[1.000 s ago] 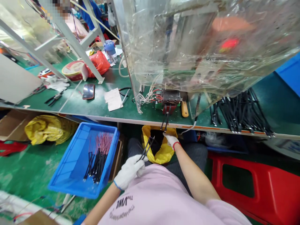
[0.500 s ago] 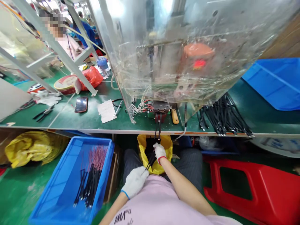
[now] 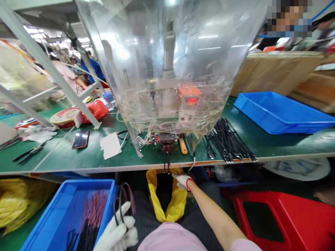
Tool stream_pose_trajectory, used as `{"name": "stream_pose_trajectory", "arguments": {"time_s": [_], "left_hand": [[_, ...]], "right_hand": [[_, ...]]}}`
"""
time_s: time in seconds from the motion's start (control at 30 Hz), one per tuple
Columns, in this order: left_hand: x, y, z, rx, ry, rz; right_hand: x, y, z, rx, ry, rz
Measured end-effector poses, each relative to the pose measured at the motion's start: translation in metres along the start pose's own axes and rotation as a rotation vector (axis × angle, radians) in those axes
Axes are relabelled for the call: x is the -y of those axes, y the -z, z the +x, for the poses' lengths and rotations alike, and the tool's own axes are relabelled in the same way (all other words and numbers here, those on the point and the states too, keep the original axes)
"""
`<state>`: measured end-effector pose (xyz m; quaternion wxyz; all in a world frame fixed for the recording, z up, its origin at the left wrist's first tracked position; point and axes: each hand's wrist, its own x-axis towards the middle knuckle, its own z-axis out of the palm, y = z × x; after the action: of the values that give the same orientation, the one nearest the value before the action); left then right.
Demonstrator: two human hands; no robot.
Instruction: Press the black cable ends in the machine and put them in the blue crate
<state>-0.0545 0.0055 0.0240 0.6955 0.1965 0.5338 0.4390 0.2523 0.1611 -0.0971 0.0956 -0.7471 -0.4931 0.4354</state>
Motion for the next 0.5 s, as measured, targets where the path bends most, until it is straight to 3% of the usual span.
{"name": "stream_pose_trajectory", "arguments": {"time_s": [0.17,0.23,0.3,0.4,0.5], "left_hand": [[-0.024,-0.079,0.066,0.248,0.027,-0.371],[-0.031,-0.113,0.093,0.307,-0.007,-0.373],[-0.037,-0.139,0.113,0.358,-0.067,-0.271],[-0.044,-0.163,0.126,0.413,-0.084,-0.024],[-0.048,-0.172,0.123,0.414,-0.088,0.2]], "right_hand": [[0.006,0.023,-0.055,0.102,0.182,-0.125],[0.011,0.05,-0.082,0.172,0.243,-0.126],[0.016,0.091,-0.107,0.205,0.29,-0.095],[0.025,0.164,-0.125,-0.061,0.308,-0.035],[0.036,0.223,-0.107,-0.427,0.253,-0.189]]}}
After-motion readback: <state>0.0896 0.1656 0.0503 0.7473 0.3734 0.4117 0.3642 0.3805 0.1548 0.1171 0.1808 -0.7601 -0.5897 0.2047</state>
